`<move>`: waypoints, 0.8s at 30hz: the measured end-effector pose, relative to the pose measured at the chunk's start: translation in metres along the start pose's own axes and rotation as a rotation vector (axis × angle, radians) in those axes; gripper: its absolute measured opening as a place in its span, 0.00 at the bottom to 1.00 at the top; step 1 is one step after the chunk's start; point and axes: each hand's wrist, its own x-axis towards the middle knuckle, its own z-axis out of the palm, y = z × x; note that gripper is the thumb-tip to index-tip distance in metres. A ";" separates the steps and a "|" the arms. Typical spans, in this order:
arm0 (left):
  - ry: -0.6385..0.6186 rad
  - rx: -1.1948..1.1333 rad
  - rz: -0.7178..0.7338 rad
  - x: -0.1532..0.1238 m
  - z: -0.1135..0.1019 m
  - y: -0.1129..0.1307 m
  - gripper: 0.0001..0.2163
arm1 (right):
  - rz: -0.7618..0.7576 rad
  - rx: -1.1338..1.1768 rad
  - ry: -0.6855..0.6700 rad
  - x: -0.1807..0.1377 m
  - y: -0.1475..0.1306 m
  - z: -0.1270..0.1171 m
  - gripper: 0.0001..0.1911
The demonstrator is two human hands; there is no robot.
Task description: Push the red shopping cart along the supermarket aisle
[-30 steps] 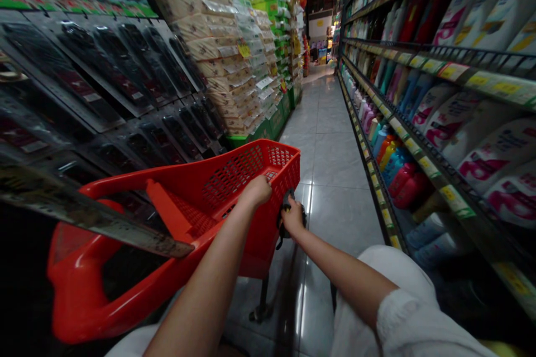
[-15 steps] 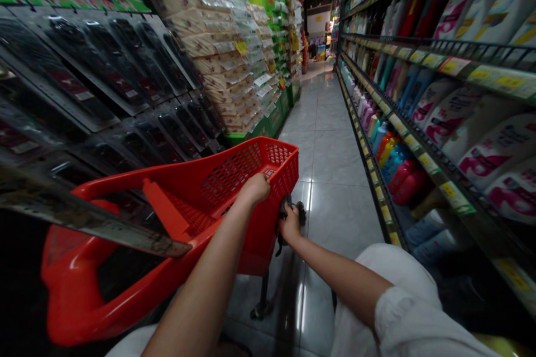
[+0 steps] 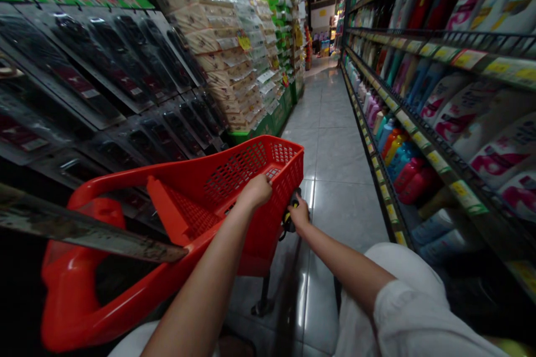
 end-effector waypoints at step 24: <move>-0.011 -0.020 0.004 -0.016 0.000 -0.004 0.15 | 0.046 -0.008 0.037 0.024 0.010 -0.004 0.36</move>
